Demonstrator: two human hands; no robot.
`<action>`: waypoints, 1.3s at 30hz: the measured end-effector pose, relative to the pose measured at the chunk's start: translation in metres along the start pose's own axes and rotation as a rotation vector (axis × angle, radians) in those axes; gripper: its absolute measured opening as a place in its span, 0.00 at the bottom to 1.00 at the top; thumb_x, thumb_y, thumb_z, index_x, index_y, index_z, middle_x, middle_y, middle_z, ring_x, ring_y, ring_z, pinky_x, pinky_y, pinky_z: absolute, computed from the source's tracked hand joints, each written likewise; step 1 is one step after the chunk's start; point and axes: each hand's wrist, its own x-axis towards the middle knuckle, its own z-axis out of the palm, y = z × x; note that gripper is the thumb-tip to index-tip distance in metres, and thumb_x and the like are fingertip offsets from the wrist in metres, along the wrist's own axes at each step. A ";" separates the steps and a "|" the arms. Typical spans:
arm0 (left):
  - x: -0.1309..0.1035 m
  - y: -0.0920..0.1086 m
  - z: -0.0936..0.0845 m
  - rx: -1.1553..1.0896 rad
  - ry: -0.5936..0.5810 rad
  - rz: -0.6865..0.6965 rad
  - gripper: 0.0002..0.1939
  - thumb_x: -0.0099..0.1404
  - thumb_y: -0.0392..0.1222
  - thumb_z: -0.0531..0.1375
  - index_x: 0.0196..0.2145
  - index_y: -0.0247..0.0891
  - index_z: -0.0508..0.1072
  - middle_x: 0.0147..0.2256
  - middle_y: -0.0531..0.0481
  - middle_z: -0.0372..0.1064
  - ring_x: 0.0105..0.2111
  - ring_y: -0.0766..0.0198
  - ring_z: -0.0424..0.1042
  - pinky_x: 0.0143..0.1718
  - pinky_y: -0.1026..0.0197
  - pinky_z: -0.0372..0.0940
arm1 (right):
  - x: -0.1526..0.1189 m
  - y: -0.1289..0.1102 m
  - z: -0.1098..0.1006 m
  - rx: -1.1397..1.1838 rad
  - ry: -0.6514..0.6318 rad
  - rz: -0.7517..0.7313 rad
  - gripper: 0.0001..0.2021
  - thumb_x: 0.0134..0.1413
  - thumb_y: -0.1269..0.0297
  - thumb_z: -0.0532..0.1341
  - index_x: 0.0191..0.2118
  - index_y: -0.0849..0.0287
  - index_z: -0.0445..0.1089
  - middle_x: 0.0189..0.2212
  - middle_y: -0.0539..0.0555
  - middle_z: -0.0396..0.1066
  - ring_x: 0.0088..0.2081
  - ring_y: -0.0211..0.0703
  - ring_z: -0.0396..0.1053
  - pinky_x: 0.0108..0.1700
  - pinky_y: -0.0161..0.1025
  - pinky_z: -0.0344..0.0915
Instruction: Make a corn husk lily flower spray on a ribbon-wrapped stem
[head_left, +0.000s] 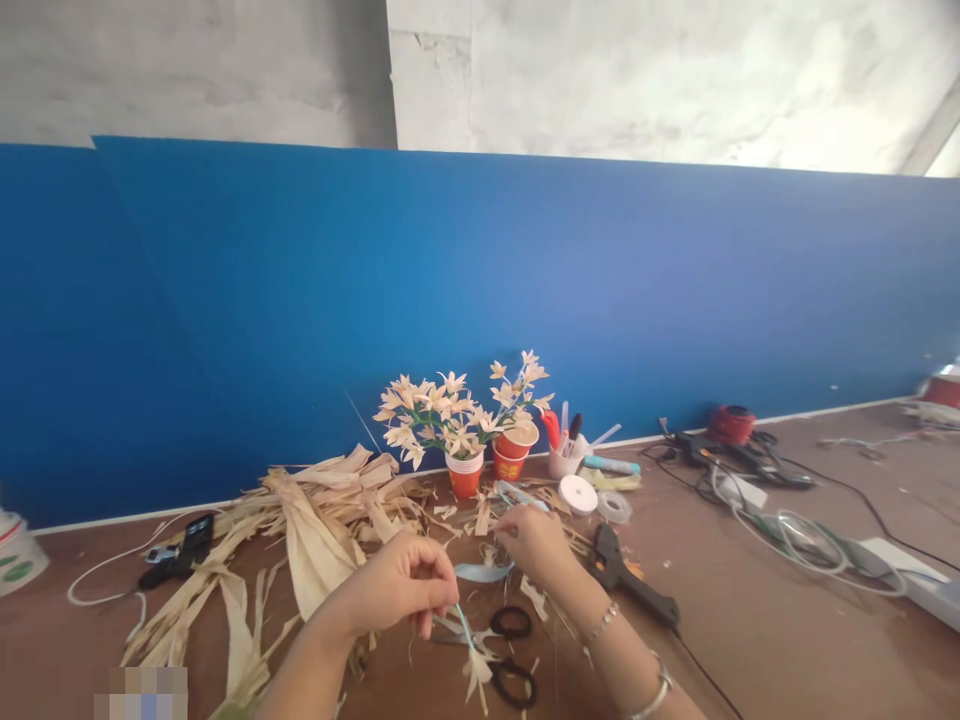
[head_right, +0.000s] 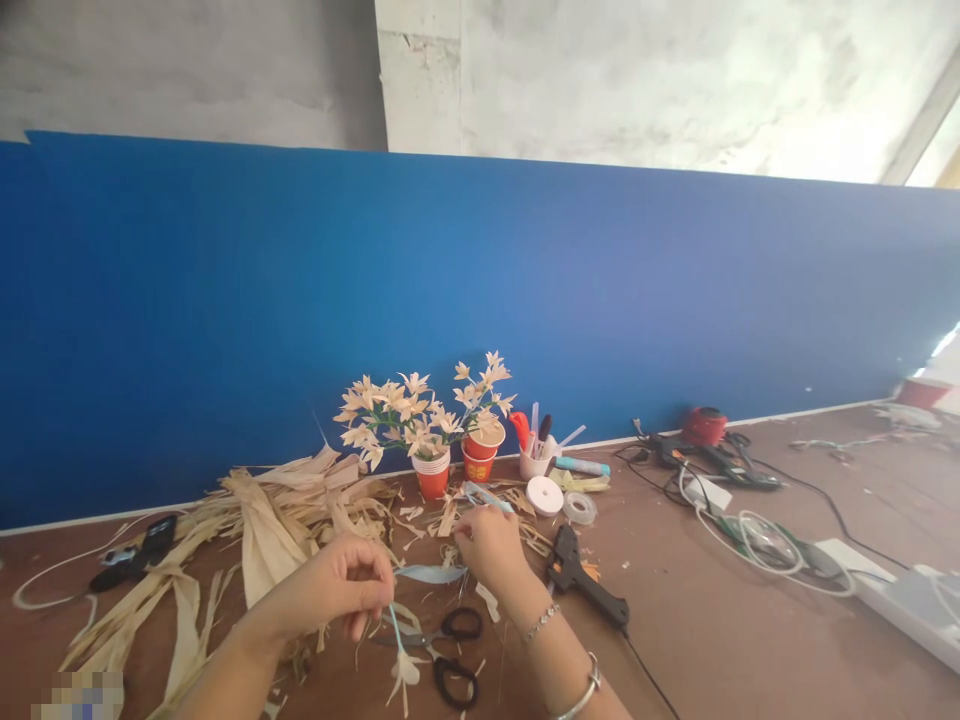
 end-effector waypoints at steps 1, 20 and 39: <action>-0.001 0.001 0.000 -0.006 -0.026 -0.003 0.12 0.50 0.46 0.65 0.22 0.34 0.71 0.18 0.54 0.67 0.14 0.73 0.65 0.16 0.72 0.56 | -0.002 -0.002 0.002 -0.012 -0.012 -0.022 0.11 0.46 0.75 0.57 0.23 0.55 0.74 0.29 0.51 0.76 0.37 0.45 0.69 0.41 0.41 0.56; -0.017 0.014 0.012 0.020 -0.149 0.016 0.07 0.51 0.41 0.65 0.22 0.34 0.75 0.18 0.55 0.65 0.15 0.74 0.66 0.17 0.73 0.57 | 0.002 0.016 0.014 -0.137 0.103 0.037 0.10 0.51 0.74 0.56 0.35 0.58 0.73 0.38 0.57 0.73 0.44 0.50 0.67 0.42 0.43 0.56; 0.008 -0.003 0.015 -0.130 0.109 0.049 0.12 0.51 0.45 0.64 0.23 0.33 0.69 0.18 0.55 0.68 0.13 0.74 0.63 0.15 0.72 0.54 | 0.010 0.023 -0.003 1.363 -0.113 0.162 0.13 0.46 0.61 0.64 0.39 0.59 0.74 0.36 0.54 0.74 0.37 0.43 0.69 0.42 0.39 0.61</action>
